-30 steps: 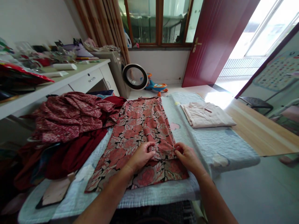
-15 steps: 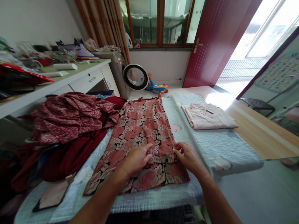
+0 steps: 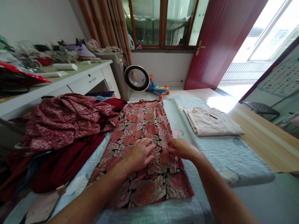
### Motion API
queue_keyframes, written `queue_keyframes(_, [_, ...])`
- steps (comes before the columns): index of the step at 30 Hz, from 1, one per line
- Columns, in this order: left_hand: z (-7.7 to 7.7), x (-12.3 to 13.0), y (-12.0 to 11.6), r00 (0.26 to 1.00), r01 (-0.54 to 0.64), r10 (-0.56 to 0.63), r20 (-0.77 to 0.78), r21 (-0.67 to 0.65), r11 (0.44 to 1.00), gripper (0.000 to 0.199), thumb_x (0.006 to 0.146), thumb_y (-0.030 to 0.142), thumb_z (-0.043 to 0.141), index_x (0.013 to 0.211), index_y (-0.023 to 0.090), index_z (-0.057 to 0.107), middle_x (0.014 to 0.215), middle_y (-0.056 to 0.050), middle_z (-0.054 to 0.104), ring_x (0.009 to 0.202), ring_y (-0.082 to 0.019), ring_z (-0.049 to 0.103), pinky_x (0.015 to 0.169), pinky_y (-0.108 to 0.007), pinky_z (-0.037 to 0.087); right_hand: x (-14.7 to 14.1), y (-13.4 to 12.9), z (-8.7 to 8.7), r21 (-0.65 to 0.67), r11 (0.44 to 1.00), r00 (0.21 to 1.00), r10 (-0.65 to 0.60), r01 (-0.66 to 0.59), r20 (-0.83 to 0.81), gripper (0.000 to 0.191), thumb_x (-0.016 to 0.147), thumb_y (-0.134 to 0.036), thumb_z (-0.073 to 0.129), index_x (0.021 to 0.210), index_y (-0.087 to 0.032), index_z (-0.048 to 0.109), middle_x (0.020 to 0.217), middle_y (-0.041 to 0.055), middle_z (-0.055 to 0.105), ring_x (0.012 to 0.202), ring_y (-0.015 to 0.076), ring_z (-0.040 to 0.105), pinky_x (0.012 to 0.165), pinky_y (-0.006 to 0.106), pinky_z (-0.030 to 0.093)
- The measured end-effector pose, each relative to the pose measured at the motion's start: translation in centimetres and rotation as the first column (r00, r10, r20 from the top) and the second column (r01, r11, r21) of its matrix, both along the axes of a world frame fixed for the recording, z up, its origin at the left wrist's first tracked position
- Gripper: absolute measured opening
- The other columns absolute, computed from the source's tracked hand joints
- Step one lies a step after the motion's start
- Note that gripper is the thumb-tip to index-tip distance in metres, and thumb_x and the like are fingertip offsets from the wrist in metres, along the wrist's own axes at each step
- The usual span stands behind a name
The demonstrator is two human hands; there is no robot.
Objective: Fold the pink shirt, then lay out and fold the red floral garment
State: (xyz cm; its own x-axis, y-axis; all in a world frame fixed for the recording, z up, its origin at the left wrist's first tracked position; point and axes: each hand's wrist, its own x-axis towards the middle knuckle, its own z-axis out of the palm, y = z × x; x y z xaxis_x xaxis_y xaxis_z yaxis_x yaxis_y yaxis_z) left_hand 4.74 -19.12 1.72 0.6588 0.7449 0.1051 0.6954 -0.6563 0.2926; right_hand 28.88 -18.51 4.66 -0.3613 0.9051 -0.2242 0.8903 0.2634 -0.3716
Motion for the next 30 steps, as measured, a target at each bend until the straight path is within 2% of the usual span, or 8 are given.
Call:
queue_keyframes(3, [1.3, 0.7, 0.8, 0.995, 0.092, -0.094, -0.014, -0.104, 0.99, 0.026, 0.087, 0.03, 0.06, 0.111, 0.023, 0.065, 0.113, -0.008, 0.064, 0.106, -0.025, 0.058, 0.093, -0.037, 0.044, -0.6, 4.3, -0.2, 0.095, 0.995, 0.998, -0.006, 0.012, -0.062, 0.017, 0.081, -0.016, 0.056, 0.086, -0.021, 0.071, 0.08, 0.0044, 0.071, 0.07, 0.016, 0.058, 0.064, 0.026, 0.033])
queue_keyframes(6, [2.1, 1.5, 2.4, 0.977, 0.19, -0.207, -0.045, -0.238, 0.952, 0.02, 0.087, 0.025, 0.058, 0.105, 0.024, 0.066, 0.1, -0.005, 0.068, 0.092, -0.021, 0.063, 0.081, -0.029, 0.047, -1.1, 9.1, -1.8, 0.204, 0.97, 0.988, -0.116, 0.134, -0.098, 0.021, 0.085, -0.019, 0.052, 0.088, -0.019, 0.072, 0.086, 0.0053, 0.071, 0.077, 0.0163, 0.059, 0.069, 0.025, 0.036])
queue_keyframes(8, [2.5, 1.8, 4.1, 0.975, 0.203, -0.219, -0.032, -0.263, 0.943, 0.021, 0.087, 0.025, 0.057, 0.106, 0.023, 0.066, 0.101, -0.004, 0.07, 0.093, -0.02, 0.064, 0.081, -0.028, 0.048, -1.1, 11.8, -3.6, 0.289, 0.905, 0.95, -0.287, 0.312, -0.126, 0.022, 0.086, -0.021, 0.052, 0.093, -0.017, 0.073, 0.095, 0.0078, 0.07, 0.087, 0.0182, 0.059, 0.077, 0.026, 0.038])
queue_keyframes(11, [2.8, 2.1, 7.7, 0.986, 0.163, -0.168, 0.001, -0.244, 0.956, 0.024, 0.089, 0.024, 0.054, 0.109, 0.022, 0.066, 0.105, -0.004, 0.071, 0.095, -0.018, 0.064, 0.084, -0.026, 0.048, -0.8, 14.1, -6.4, 0.381, 0.798, 0.885, -0.416, 0.466, -0.209, 0.025, 0.089, -0.03, 0.054, 0.1, -0.018, 0.073, 0.107, 0.01, 0.066, 0.1, 0.0209, 0.056, 0.089, 0.029, 0.037])
queue_keyframes(15, [2.7, 2.7, 13.8, 0.996, 0.084, -0.083, 0.014, -0.147, 0.986, 0.023, 0.087, 0.019, 0.052, 0.102, 0.019, 0.07, 0.099, -0.004, 0.071, 0.091, -0.017, 0.064, 0.082, -0.025, 0.048, -0.5, 14.8, -8.8, 0.411, 0.744, 0.848, -0.428, 0.526, -0.312, 0.029, 0.088, -0.045, 0.059, 0.094, -0.021, 0.073, 0.109, 0.0086, 0.065, 0.105, 0.0239, 0.053, 0.094, 0.033, 0.035])
queue_keyframes(22, [0.9, 6.0, 24.6, 0.995, -0.095, 0.093, 0.022, 0.057, 0.994, 0.034, 0.079, 0.005, 0.048, 0.1, 0.017, 0.072, 0.102, -0.007, 0.066, 0.099, -0.019, 0.062, 0.091, -0.027, 0.048, 0.0, 15.1, -9.8, 0.391, 0.754, 0.84, -0.397, 0.528, -0.37, 0.013, 0.082, -0.032, 0.064, 0.081, -0.022, 0.072, 0.111, 0.0053, 0.064, 0.11, 0.0237, 0.05, 0.097, 0.034, 0.034])
queue_keyframes(26, [0.1, 8.2, 29.0, 0.99, -0.134, 0.138, -0.038, 0.109, 0.985, 0.045, 0.082, 0.008, 0.051, 0.123, 0.024, 0.063, 0.118, -0.006, 0.06, 0.102, -0.019, 0.061, 0.092, -0.028, 0.047, 0.3, 15.2, -10.0, 0.383, 0.753, 0.832, -0.39, 0.535, -0.396, 0.011, 0.084, -0.026, 0.062, 0.082, -0.022, 0.072, 0.113, 0.0044, 0.064, 0.109, 0.0226, 0.05, 0.096, 0.033, 0.035])
queue_keyframes(30, [-0.5, 10.2, 32.3, 0.983, -0.143, 0.153, -0.102, 0.1, 0.985, 0.039, 0.09, 0.023, 0.05, 0.128, 0.027, 0.057, 0.128, -0.004, 0.058, 0.115, -0.021, 0.055, 0.098, -0.029, 0.044, 0.2, 15.1, -9.9, 0.375, 0.75, 0.823, -0.394, 0.545, -0.408, 0.011, 0.085, -0.026, 0.061, 0.081, -0.022, 0.071, 0.113, 0.0044, 0.064, 0.109, 0.023, 0.05, 0.095, 0.033, 0.035])
